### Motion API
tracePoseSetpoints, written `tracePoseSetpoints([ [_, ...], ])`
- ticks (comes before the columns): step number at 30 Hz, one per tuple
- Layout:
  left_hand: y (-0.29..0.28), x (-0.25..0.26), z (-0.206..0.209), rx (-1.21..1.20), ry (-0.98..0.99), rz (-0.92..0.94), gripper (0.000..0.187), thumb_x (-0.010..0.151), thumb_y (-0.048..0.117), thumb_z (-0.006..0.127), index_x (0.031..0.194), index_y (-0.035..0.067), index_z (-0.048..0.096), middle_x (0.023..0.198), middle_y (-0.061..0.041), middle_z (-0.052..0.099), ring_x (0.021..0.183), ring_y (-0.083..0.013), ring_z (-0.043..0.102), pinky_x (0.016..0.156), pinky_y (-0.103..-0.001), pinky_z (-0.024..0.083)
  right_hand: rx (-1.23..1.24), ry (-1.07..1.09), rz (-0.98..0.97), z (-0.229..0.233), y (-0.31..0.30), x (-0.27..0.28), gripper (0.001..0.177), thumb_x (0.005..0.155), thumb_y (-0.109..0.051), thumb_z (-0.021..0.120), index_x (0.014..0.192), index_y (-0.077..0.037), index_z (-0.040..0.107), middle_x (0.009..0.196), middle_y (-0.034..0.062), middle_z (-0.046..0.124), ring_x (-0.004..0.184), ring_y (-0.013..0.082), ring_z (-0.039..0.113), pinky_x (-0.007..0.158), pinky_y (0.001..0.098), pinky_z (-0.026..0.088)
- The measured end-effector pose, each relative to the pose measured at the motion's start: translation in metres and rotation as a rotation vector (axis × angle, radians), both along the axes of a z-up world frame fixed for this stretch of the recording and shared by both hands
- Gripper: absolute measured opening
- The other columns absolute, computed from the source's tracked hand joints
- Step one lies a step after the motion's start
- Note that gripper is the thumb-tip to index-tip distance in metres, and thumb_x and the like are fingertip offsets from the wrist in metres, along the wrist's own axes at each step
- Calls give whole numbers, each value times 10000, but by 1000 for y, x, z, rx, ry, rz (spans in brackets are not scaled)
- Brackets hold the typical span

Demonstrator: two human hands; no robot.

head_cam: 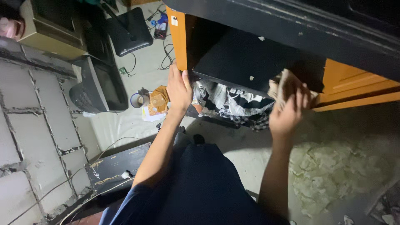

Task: The person folds a small striped cloth and places it on a wooden surface. They then wipe the edge of a black drawer with the cloth. Next, they pick up a striped sweater, fold it, and place it into an open suitcase. Finally, they pick up a checkered shirt, fold it, and place it into the suitcase.

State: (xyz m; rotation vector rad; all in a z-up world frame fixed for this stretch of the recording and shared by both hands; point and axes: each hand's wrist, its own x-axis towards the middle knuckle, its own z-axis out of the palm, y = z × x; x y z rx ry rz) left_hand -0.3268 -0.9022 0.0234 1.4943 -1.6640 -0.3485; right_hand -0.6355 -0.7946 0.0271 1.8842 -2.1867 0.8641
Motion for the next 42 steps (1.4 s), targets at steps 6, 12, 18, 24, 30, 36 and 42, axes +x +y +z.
tracePoseSetpoints([
  [6, -14, -3, -1, 14, -5, 18, 340, 1118, 234, 354, 1357, 30, 482, 1231, -246, 587, 1133, -473, 572, 928, -520, 478, 167, -41, 125, 0, -56, 81, 425, 902, -102, 704, 1277, 85, 629, 1551, 249, 433, 1478, 453, 338, 1249, 598, 186],
  [12, -32, -4, 6, 0, 3, -17, 359, 1124, 250, 374, 1381, 24, 482, 1227, -252, 594, 1115, -484, 571, 929, -528, 482, 139, -94, 259, 6, -103, 118, 506, 907, -170, 676, 1335, 87, 593, 1559, 274, 418, 1462, 486, 340, 1241, 599, 177],
  [18, -51, -7, 6, 47, -60, -14, 365, 1085, 264, 443, 1353, 20, 487, 1184, -242, 599, 1048, -473, 598, 835, -529, 496, 274, -170, 195, -14, -141, 97, 590, 1009, -257, 588, 1437, 129, 463, 1505, 357, 416, 1315, 545, 435, 1130, 594, 271],
  [24, -61, -10, 5, 81, -65, -26, 343, 1101, 290, 468, 1320, 28, 492, 1160, -229, 595, 1012, -474, 608, 810, -532, 502, 636, -373, -21, 19, -132, 69, 310, 1061, -271, 533, 1168, 13, 594, 995, 190, 696, 863, 336, 702, 830, 507, 559],
  [30, -62, -7, 2, 79, -74, 9, 363, 1095, 308, 470, 1331, 34, 502, 1191, -224, 607, 1028, -477, 611, 811, -530, 509, 284, -81, -189, 38, -87, 17, 280, 1033, -249, 620, 1215, -35, 623, 1085, 142, 693, 888, 275, 713, 810, 439, 578],
  [36, -53, -10, 0, 98, -17, 6, 412, 1086, 308, 473, 1381, 20, 495, 1177, -238, 606, 1041, -470, 604, 833, -530, 496, 292, 164, -282, 29, -107, 0, 496, 934, -296, 663, 1374, -91, 560, 1485, 123, 516, 1147, 333, 688, 1027, 485, 510],
  [42, -54, -10, -6, 104, 16, 42, 365, 1094, 300, 456, 1313, 21, 541, 1100, -242, 623, 1047, -450, 594, 891, -512, 478, 489, -280, 42, 46, -169, 32, 399, 1028, -234, 593, 1350, -3, 552, 1445, 209, 543, 1081, 335, 679, 1038, 503, 481],
])
